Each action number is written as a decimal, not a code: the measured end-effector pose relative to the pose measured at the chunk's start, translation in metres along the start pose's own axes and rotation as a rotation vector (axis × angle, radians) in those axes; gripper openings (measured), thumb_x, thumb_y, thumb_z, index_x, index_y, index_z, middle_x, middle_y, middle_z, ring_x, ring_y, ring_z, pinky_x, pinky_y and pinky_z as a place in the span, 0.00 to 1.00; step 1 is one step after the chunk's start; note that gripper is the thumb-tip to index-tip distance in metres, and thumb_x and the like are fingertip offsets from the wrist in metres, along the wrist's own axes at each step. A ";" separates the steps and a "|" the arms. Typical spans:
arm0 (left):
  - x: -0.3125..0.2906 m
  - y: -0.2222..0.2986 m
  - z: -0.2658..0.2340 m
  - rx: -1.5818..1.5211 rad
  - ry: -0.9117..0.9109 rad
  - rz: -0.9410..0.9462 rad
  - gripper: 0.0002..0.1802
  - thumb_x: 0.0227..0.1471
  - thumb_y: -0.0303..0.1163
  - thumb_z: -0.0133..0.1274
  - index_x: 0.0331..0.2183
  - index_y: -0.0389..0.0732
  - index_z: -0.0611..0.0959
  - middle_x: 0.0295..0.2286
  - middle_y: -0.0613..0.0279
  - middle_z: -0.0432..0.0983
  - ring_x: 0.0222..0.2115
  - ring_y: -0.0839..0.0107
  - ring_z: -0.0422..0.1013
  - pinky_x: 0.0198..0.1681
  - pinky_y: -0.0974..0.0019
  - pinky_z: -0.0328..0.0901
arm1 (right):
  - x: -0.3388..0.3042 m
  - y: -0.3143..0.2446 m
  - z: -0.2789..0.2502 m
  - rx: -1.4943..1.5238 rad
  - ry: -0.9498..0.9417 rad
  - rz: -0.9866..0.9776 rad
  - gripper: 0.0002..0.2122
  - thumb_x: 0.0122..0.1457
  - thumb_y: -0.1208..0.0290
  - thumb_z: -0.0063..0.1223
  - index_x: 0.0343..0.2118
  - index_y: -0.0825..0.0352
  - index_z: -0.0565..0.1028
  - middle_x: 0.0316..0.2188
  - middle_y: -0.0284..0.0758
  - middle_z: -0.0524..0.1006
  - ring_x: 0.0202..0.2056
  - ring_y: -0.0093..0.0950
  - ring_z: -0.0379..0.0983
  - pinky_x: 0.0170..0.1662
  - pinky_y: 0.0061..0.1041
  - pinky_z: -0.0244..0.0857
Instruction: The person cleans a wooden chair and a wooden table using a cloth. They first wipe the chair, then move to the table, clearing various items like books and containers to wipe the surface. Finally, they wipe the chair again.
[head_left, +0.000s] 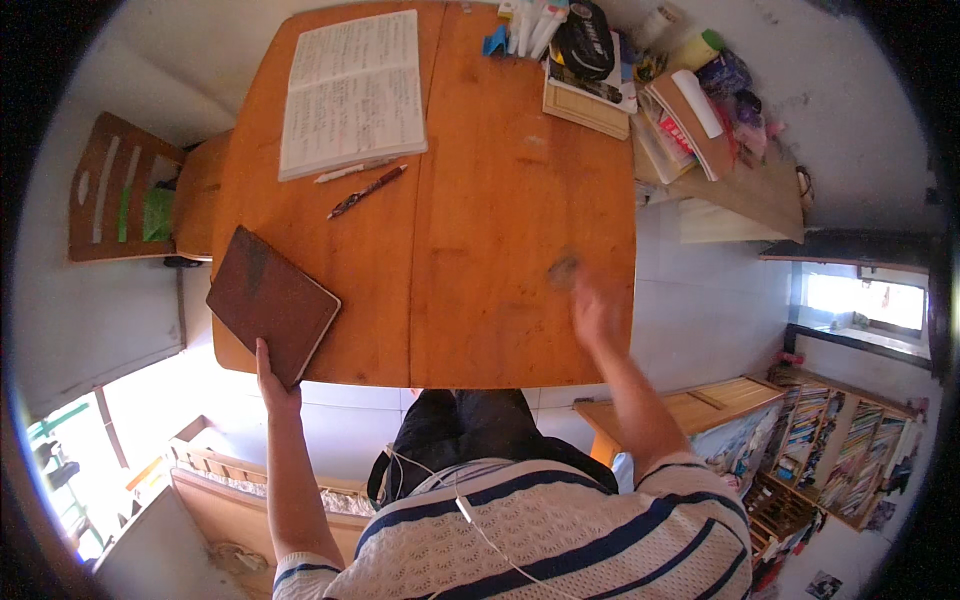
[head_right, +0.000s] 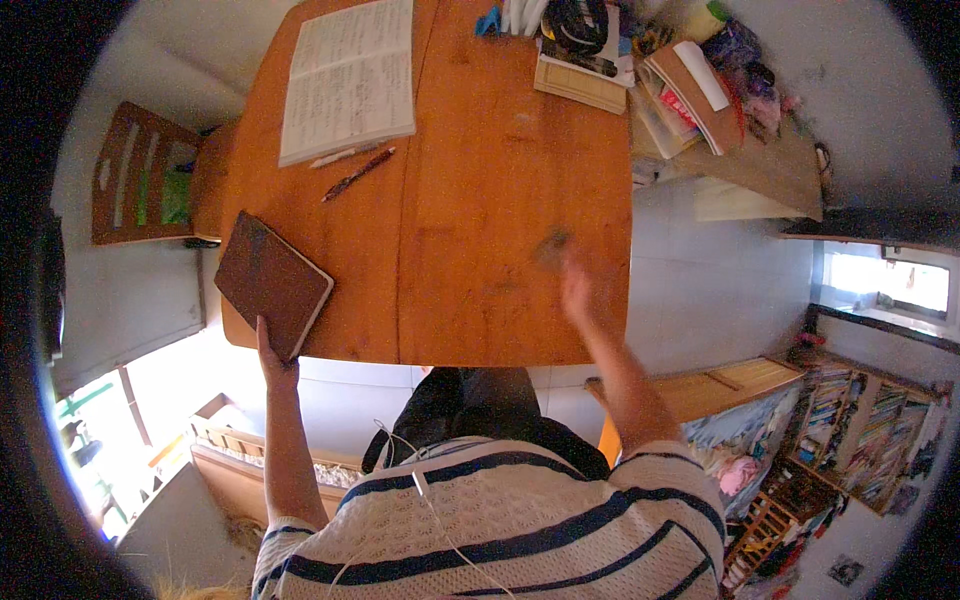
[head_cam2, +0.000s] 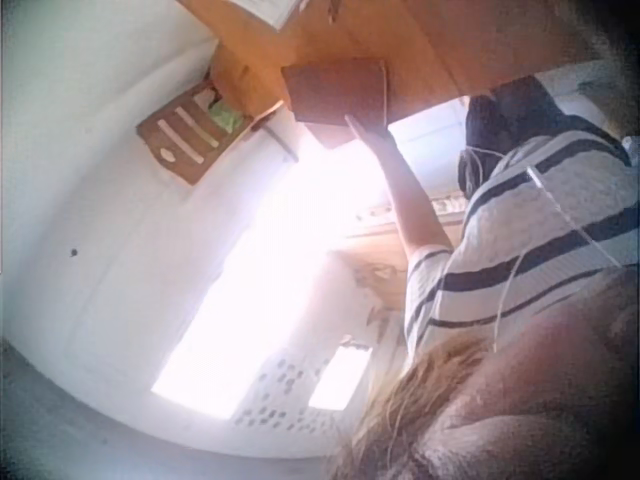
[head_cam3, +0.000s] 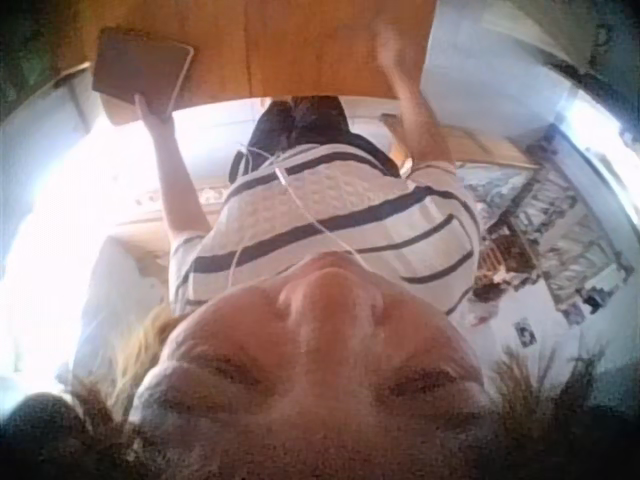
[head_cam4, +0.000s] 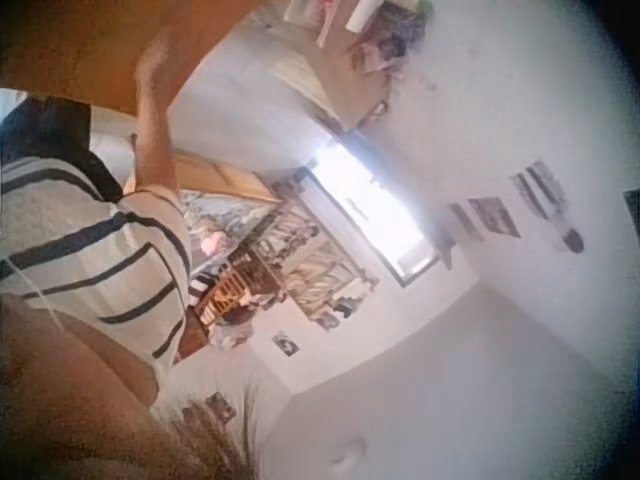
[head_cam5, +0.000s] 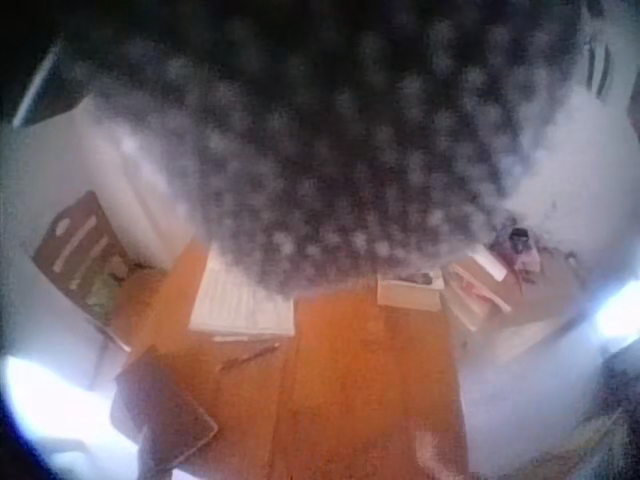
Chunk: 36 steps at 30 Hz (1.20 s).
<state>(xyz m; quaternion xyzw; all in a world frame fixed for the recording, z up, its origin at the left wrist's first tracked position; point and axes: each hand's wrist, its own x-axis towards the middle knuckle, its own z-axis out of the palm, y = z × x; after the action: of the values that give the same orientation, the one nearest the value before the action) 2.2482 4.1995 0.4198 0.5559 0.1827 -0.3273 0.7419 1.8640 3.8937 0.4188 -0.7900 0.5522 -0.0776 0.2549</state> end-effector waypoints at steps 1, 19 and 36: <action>-0.001 0.000 0.002 -0.002 -0.002 -0.002 0.33 0.47 0.45 0.51 0.51 0.37 0.62 0.48 0.55 0.63 0.47 0.60 0.62 0.50 0.60 0.58 | 0.046 0.029 -0.010 -0.052 0.165 -0.152 0.15 0.51 0.77 0.45 0.43 0.69 0.68 0.38 0.44 0.72 0.44 0.40 0.64 0.44 0.32 0.59; -0.002 -0.002 0.002 0.025 0.064 0.010 0.34 0.47 0.45 0.52 0.50 0.36 0.63 0.47 0.55 0.64 0.46 0.61 0.63 0.50 0.60 0.58 | 0.156 -0.139 0.102 -0.251 0.302 -0.590 0.14 0.50 0.74 0.42 0.42 0.64 0.70 0.47 0.38 0.65 0.40 0.39 0.63 0.42 0.39 0.56; -0.005 0.001 0.005 0.062 -0.047 0.014 0.34 0.46 0.47 0.53 0.50 0.38 0.64 0.47 0.56 0.64 0.46 0.59 0.62 0.49 0.58 0.60 | 0.034 0.067 -0.013 -0.252 0.384 -0.276 0.17 0.54 0.77 0.41 0.48 0.62 0.66 0.35 0.41 0.70 0.37 0.41 0.64 0.42 0.41 0.56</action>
<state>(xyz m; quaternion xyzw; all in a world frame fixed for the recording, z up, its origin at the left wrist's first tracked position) 2.2444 4.1968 0.4253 0.5721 0.1510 -0.3405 0.7307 1.8161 3.8409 0.3919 -0.8541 0.4828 -0.1908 0.0318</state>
